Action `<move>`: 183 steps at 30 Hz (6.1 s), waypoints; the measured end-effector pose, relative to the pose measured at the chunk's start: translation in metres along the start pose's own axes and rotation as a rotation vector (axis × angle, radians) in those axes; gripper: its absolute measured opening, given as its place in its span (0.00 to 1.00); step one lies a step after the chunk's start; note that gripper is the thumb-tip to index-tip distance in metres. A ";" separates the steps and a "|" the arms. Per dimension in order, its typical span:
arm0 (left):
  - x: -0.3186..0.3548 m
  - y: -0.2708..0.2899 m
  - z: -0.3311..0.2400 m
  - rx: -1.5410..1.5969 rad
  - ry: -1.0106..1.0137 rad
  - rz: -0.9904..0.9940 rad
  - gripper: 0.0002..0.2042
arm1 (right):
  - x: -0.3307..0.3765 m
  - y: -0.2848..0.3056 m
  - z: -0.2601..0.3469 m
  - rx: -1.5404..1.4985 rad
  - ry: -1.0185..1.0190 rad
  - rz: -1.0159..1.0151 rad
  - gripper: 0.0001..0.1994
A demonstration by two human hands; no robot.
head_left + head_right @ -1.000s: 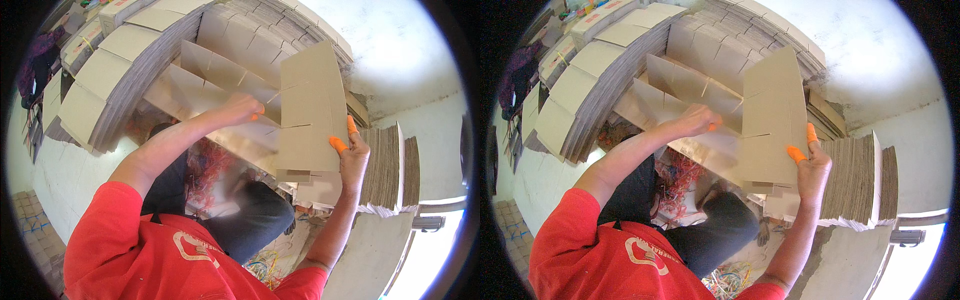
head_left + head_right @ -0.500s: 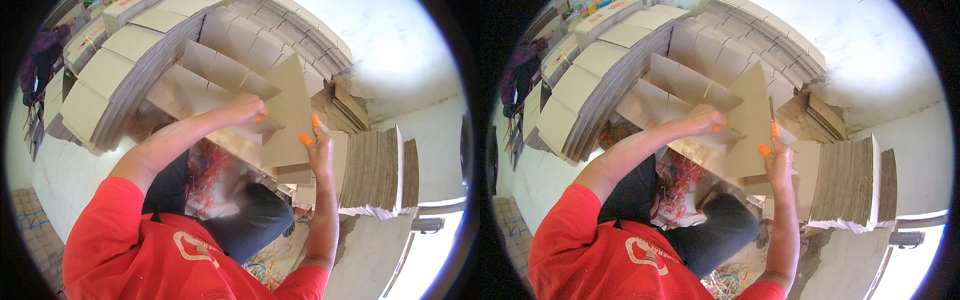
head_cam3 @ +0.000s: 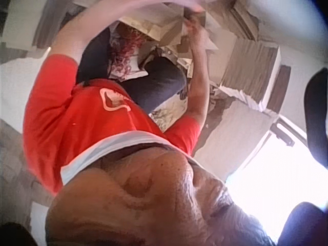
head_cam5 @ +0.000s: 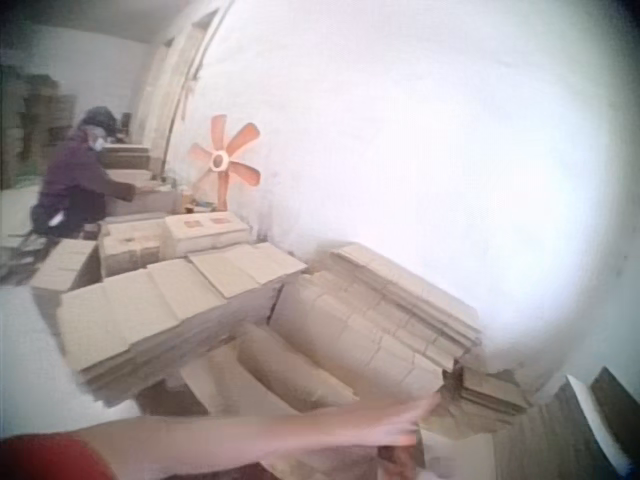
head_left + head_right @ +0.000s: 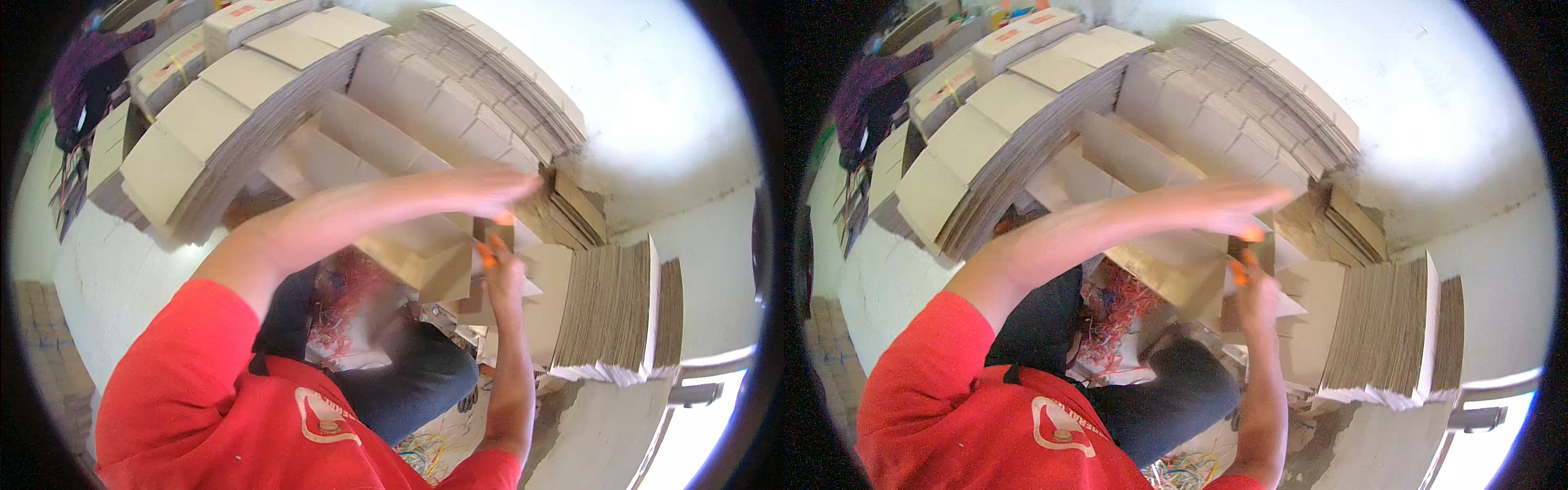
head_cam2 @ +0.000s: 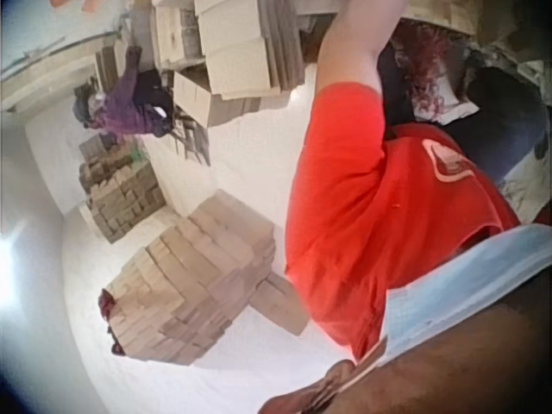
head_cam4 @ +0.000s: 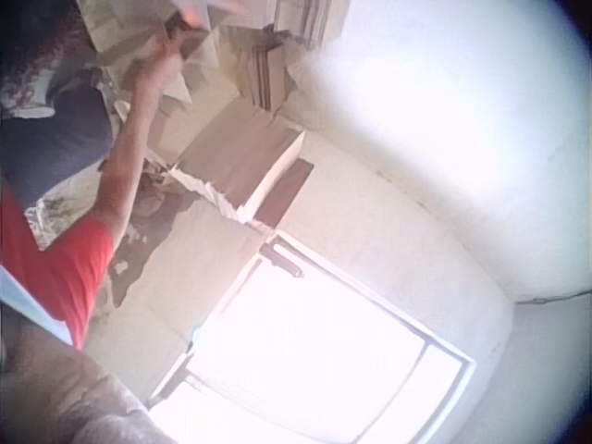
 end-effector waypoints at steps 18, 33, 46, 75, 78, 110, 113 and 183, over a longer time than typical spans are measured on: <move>0.065 -0.009 0.038 -0.132 0.060 -0.263 0.31 | 0.138 0.074 -0.186 0.863 -0.724 -0.079 0.26; 0.135 -0.016 0.108 -0.392 0.099 -0.252 0.22 | 0.062 0.168 -0.044 0.256 -0.216 -0.783 0.18; 0.129 -0.033 0.126 -0.236 0.188 -0.236 0.08 | -0.008 0.084 0.116 -0.167 -0.030 -0.413 0.26; 0.119 -0.034 0.130 -0.289 0.262 -0.221 0.07 | -0.036 0.021 0.129 -0.123 0.199 -0.201 0.22; 0.116 -0.035 0.131 -0.271 0.254 -0.216 0.07 | -0.036 -0.008 0.122 -0.071 0.218 -0.117 0.21; 0.143 -0.037 0.087 -0.539 0.139 -0.299 0.25 | 0.122 0.063 -0.167 0.963 -0.790 -0.079 0.39; 0.146 -0.032 0.094 -0.562 0.141 -0.279 0.24 | 0.124 0.062 -0.196 1.069 -0.690 -0.039 0.28; 0.229 0.006 0.146 -0.239 0.237 -0.596 0.07 | 0.009 0.025 0.209 -0.629 -0.044 -0.219 0.42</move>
Point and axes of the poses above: each hand's wrist, its own x-axis away from the middle knuckle, its own y-axis out of the back of the hand, z = x × y, the point moved 1 cm from there along -x, towards the middle knuckle, and after that the axes turned 2 degrees about -y, right-handed, at the moved point
